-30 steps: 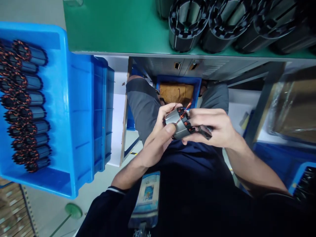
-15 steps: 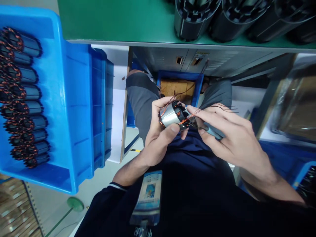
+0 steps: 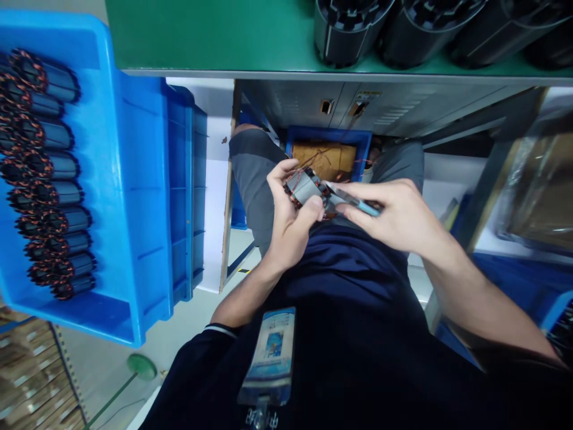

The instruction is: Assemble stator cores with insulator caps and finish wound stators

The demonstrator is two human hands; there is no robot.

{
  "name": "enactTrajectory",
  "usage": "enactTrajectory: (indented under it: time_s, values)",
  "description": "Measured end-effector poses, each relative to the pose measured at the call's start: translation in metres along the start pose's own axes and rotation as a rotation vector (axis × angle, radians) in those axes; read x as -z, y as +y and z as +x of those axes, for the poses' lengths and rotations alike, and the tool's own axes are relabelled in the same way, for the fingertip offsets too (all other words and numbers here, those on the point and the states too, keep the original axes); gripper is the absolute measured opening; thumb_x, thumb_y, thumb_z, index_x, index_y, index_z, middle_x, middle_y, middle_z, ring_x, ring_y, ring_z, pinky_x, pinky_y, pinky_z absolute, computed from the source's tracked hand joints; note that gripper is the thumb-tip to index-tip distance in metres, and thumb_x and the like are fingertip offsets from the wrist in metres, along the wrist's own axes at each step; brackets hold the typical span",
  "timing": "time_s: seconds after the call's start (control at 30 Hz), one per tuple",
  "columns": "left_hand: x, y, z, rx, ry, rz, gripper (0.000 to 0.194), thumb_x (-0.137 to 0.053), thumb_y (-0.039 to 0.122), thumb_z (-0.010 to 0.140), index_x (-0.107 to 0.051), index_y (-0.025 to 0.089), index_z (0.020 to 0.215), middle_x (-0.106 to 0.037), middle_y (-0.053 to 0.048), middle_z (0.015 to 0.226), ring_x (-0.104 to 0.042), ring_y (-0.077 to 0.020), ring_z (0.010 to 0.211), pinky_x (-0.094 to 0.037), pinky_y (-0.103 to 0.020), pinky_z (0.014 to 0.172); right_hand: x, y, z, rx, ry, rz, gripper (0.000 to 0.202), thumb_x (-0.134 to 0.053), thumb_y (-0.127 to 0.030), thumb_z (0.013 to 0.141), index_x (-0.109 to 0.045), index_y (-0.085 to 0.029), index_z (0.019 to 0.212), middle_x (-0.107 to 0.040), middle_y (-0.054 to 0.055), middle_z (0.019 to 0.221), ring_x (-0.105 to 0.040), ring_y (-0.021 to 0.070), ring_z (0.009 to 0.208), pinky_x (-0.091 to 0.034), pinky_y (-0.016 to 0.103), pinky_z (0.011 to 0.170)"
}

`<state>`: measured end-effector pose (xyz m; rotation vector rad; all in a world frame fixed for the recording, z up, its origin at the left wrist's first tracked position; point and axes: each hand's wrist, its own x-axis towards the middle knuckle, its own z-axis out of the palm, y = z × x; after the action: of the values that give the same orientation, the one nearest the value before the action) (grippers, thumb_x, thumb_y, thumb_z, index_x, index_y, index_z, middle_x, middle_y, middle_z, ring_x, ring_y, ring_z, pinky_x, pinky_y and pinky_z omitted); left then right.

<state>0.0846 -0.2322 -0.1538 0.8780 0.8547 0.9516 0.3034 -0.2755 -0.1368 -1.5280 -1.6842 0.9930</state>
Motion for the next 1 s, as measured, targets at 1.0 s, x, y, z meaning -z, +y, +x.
enactTrajectory:
  time_s: [1.0]
  values:
    - [-0.02, 0.037, -0.025, 0.088, -0.008, -0.003, 0.037, -0.085, 0.058, 0.107, -0.071, 0.042, 0.139, -0.068, -0.005, 0.157, -0.068, -0.0341, 0.147, -0.07, -0.046, 0.116, 0.012, -0.035, -0.024, 0.224, 0.191, -0.357, 0.085, -0.072, -0.017, 0.109, -0.054, -0.049, 0.186, -0.074, 0.007, 0.107, -0.072, 0.0317, 0.091, -0.063, 0.051, 0.086]
